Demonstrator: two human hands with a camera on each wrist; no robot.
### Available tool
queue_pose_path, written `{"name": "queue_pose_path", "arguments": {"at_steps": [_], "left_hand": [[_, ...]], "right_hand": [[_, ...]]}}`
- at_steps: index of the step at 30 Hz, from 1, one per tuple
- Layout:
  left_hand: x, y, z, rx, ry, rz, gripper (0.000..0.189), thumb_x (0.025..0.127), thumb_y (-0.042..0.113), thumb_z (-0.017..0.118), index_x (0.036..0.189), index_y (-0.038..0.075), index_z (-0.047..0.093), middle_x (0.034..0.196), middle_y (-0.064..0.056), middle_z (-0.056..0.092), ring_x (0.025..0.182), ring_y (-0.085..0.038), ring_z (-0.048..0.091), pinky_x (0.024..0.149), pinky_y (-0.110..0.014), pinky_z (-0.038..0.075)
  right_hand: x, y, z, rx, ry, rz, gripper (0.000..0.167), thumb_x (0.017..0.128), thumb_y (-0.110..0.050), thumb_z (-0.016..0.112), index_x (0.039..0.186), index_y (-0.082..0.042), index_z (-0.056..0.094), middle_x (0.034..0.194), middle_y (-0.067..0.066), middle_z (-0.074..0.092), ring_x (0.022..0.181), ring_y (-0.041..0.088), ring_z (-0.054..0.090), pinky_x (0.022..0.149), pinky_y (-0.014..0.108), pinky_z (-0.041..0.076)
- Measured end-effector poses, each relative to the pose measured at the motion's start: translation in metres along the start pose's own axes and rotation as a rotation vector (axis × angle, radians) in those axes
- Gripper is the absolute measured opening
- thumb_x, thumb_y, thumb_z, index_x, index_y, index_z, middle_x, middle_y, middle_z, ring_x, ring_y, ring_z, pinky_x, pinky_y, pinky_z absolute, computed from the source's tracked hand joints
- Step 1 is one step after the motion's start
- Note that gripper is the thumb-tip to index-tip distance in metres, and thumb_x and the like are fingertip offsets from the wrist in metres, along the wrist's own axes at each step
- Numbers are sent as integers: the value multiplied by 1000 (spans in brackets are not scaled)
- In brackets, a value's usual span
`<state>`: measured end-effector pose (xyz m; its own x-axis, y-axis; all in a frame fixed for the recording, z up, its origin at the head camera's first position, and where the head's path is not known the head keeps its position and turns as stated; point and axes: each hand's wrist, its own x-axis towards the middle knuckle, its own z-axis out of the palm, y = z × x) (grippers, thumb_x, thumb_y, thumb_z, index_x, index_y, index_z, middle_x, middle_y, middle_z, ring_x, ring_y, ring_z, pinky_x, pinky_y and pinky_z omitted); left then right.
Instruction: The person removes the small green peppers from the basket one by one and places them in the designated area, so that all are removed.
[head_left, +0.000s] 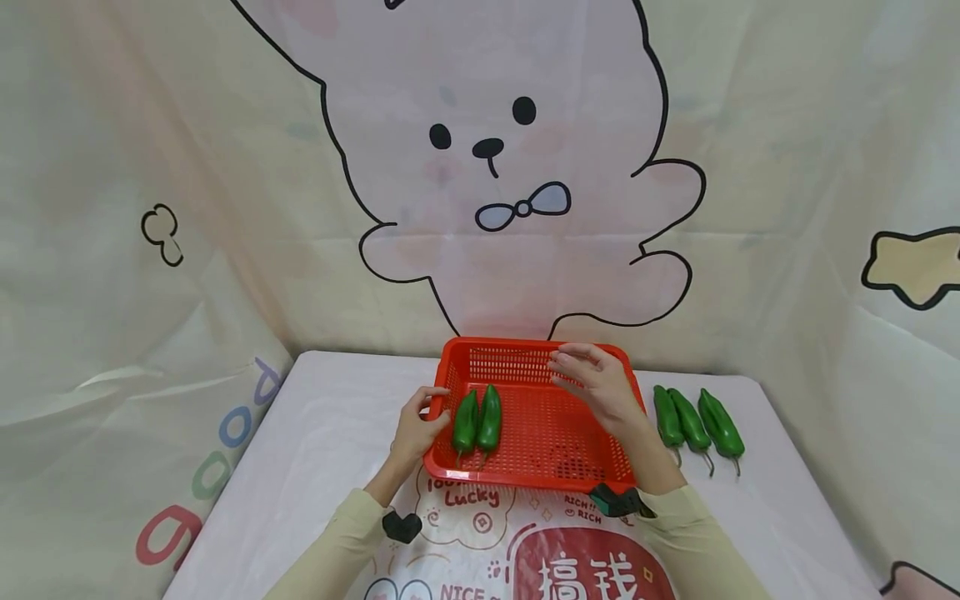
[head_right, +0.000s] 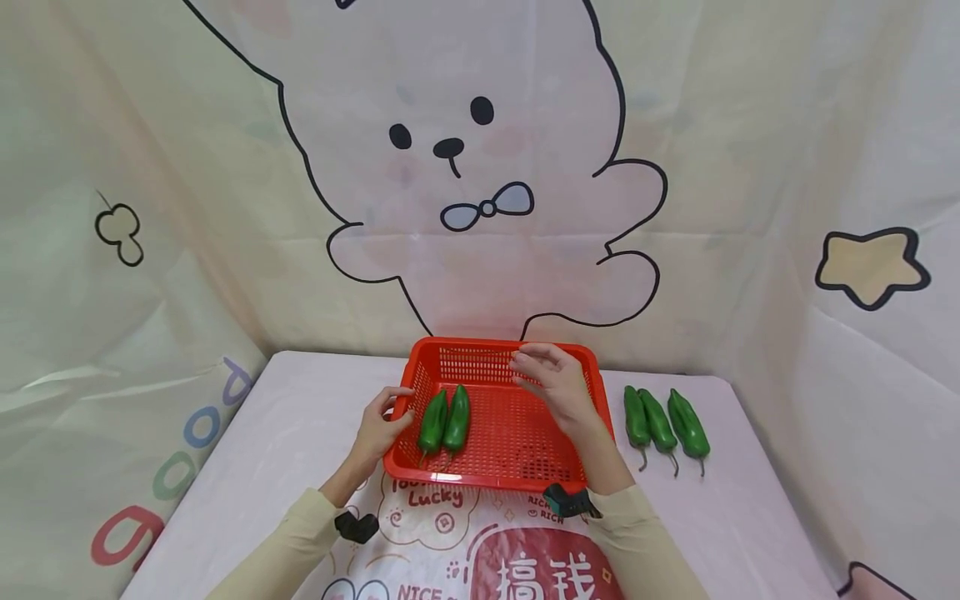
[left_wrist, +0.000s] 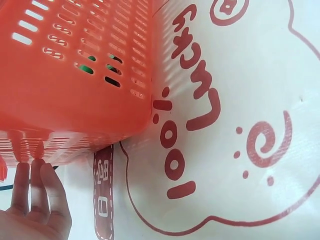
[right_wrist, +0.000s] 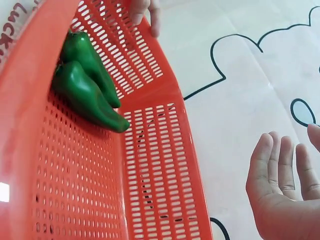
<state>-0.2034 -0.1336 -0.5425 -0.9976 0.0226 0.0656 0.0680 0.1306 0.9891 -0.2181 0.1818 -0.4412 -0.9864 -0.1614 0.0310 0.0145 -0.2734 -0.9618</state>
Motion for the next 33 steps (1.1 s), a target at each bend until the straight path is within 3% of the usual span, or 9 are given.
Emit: {"name": "queue_pose_path", "arguments": {"at_steps": [3,11,13,19,24,30,33], "left_hand": [[0,1,0,4,4,-1,36,92,1,66,127,6,63,115,-19,57,90,-29,66,69,-44,62],[-15,39,0,-6,-29,41,35,93,-7,62,127,-7,59,115,-31,57,92,-47,64,75,-60,58],[-13,36,0,5,-29,36,35,93,-7,62,128,-7,58,116,-32,57,92,-45,65,75,-58,59],[-3,7,1,23,-6,34,36,94,-3,62,130,-3,58,116,-31,58,90,-45,65,70,-52,61],[-1,4,0,35,-39,10,37,96,3,64,132,5,59,118,-25,59,92,-41,66,71,-48,61],[-2,8,-3,49,-98,-3,46,96,5,65,139,11,53,123,-22,57,96,-36,66,73,-46,61],[-4,6,-3,83,-108,3,54,94,3,66,144,11,49,126,-23,55,99,-35,65,75,-46,61]], "right_hand": [[5,0,7,-34,-17,4,46,99,-11,67,135,12,49,124,22,61,111,28,65,94,42,54],[25,9,18,-177,-59,-61,34,97,-8,69,126,8,60,117,21,62,106,33,64,94,49,53],[30,13,19,-228,-86,-90,34,97,-9,69,126,7,61,116,19,62,108,38,62,93,48,54],[42,21,22,-288,-146,-145,34,97,-8,69,127,7,61,120,21,60,114,54,54,93,50,54],[50,29,22,-327,-197,-152,39,97,-4,68,130,12,56,126,27,58,114,52,56,94,58,51],[61,42,18,-473,-247,-55,49,97,-9,70,139,9,52,136,29,53,116,38,59,96,56,51],[66,51,14,-527,-288,19,54,96,-11,71,143,6,49,140,30,49,121,40,55,98,56,50]]}}
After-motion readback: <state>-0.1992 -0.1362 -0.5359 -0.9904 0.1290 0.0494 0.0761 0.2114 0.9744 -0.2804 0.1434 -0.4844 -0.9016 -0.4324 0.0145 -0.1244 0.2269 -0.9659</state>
